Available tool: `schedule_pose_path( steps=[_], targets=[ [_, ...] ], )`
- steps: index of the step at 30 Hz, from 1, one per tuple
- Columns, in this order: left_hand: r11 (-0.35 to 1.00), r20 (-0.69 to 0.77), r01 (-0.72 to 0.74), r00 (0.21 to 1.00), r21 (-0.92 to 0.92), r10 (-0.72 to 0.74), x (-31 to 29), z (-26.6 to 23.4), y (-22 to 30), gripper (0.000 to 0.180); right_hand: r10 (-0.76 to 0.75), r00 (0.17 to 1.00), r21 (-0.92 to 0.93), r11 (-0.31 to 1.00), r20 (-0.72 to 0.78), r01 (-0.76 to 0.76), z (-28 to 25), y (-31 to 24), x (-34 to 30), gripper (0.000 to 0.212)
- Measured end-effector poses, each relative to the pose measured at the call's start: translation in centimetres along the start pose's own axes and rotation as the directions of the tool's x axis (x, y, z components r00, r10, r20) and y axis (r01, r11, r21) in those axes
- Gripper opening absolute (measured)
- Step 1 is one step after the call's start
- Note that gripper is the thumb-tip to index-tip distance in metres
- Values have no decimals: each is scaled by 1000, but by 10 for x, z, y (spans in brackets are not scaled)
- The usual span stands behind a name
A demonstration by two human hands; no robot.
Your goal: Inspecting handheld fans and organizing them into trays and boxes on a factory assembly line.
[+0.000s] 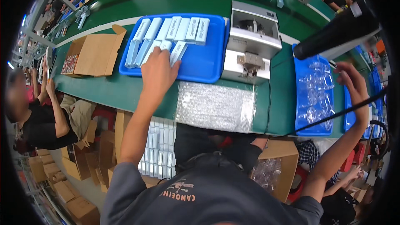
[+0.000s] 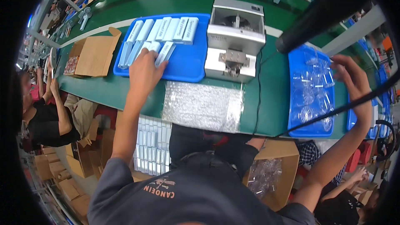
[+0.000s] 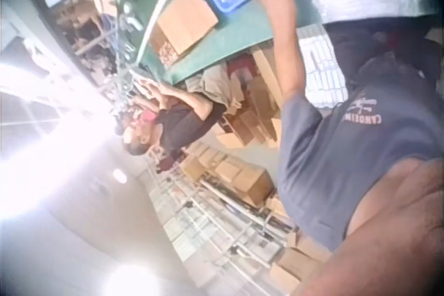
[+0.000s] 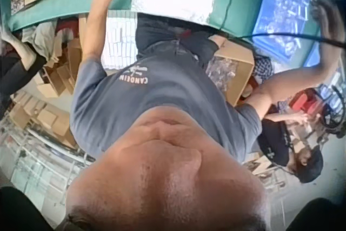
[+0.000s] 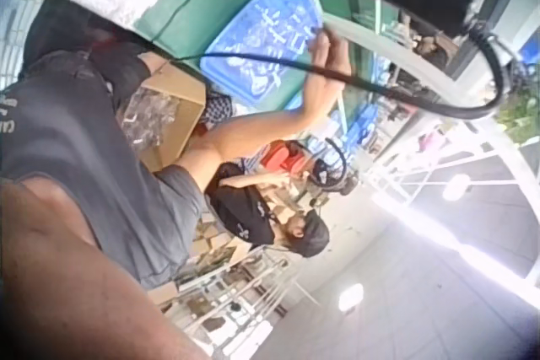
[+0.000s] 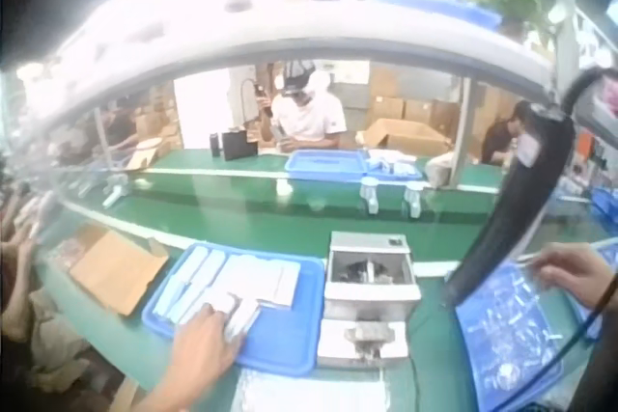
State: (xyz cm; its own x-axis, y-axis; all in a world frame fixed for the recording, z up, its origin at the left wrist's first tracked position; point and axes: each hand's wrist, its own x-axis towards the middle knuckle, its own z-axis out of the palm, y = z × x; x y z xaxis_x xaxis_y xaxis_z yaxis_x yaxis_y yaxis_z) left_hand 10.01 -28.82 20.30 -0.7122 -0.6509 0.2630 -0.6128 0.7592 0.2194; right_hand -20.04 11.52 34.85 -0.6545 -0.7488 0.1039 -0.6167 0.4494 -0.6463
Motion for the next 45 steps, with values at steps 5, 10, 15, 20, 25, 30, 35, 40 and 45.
schedule_pose_path(
  steps=[5,10,15,20,25,30,35,40,45],
  targets=[
    [922,248,147,967,-358,-58,13,-8,-6,21,-11,994,268,963,-108,40,43,11,-111,34],
    [438,364,277,923,-855,128,-4,-10,-1,23,58,980,530,847,-188,51,88,49,-166,36],
    [341,378,359,926,-869,-12,-43,-14,33,38,451,856,676,715,-252,-178,118,73,-184,19],
    [114,459,447,832,-887,313,-84,-17,67,47,378,766,546,837,-520,-42,101,102,-179,17],
    [-12,529,586,740,-810,415,-114,10,86,51,328,615,367,928,-717,-67,68,123,-160,15],
    [-38,485,524,811,-851,327,-116,18,94,41,301,480,344,939,-824,3,86,86,-157,14],
    [77,416,409,880,-909,229,-114,21,96,29,246,506,287,958,-827,4,145,53,-164,9],
    [134,353,330,908,-935,225,-111,31,95,25,697,257,657,717,-670,-234,142,94,-181,20],
    [104,340,324,914,-940,223,-110,34,92,26,782,506,849,502,-365,-163,147,101,-195,32]
  ],
)
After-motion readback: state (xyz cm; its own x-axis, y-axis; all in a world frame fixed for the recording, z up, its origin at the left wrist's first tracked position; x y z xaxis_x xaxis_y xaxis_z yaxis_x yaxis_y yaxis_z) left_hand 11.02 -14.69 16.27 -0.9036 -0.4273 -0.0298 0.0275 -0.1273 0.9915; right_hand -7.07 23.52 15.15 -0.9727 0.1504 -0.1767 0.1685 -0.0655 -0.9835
